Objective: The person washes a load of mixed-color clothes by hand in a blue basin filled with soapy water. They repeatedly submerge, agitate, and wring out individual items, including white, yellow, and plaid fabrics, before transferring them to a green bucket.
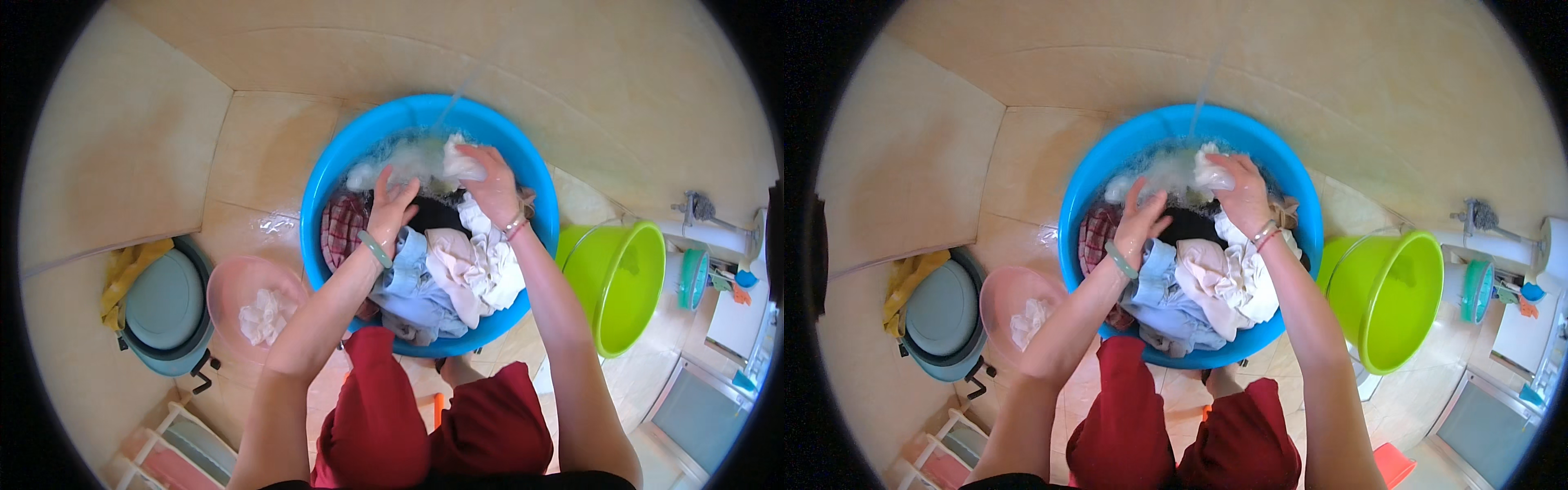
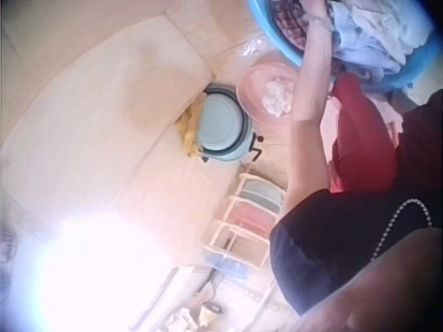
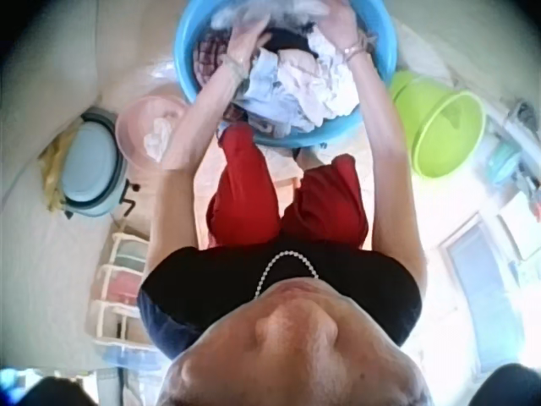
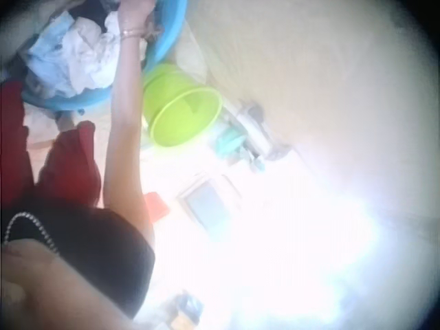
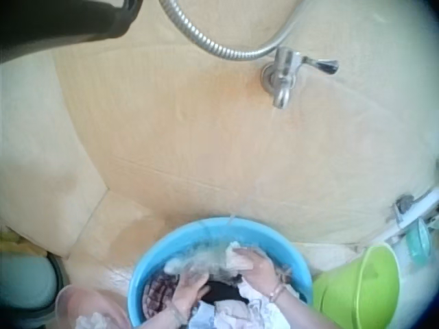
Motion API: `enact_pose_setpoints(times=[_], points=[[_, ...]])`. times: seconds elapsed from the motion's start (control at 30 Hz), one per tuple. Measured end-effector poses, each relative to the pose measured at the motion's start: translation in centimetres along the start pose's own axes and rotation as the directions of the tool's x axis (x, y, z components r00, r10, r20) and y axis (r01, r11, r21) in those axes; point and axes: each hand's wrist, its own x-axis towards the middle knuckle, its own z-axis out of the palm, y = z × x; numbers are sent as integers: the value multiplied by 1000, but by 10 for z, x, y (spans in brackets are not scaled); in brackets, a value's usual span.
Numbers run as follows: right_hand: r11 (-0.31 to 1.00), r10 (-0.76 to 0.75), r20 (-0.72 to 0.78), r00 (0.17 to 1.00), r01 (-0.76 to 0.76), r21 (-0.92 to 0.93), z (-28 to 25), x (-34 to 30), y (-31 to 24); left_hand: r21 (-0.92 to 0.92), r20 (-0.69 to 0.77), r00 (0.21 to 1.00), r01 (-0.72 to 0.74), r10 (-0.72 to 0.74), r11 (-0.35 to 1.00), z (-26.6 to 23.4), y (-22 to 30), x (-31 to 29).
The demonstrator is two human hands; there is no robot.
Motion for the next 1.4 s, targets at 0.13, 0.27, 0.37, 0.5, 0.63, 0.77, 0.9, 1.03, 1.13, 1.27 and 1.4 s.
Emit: enact_pose_setpoints(times=[0.13,0.27,0.37,0.5,0.63,0.77,0.9,1.03,1.13,1.27,1.4], points=[[971,35,-99,994,-10,240,-48,-12,-93,-441,-19,953,263,-302,858,15,29,-28],[913,66,-83,994,-26,408,-78,-26,-141,-486,244,927,370,-284,792,12,39,-15],[893,90,-7,996,-77,444,-94,-42,-167,-621,485,866,439,-122,650,28,39,-6],[884,-29,146,989,-43,466,-104,-56,-173,-546,527,797,583,-294,601,23,26,-3],[664,271,24,962,-205,719,-98,-49,-141,-512,347,887,452,-306,730,16,10,-2],[350,412,57,909,-216,912,-83,1,-70,-550,376,893,430,-248,716,22,42,-36],[76,398,236,887,-288,955,-25,-9,-1,-651,351,904,424,-246,630,52,84,-67],[-90,427,322,845,-314,945,18,-45,-20,-717,402,901,421,-164,556,55,87,-81],[-599,122,366,923,-225,769,15,-57,-44,-756,449,887,443,-111,481,63,91,-93],[-548,205,463,862,-291,784,21,-52,-29,-759,484,851,523,-201,388,67,84,-112],[322,196,360,912,-406,855,0,-36,-81,-698,485,828,561,-281,445,58,71,-120]])
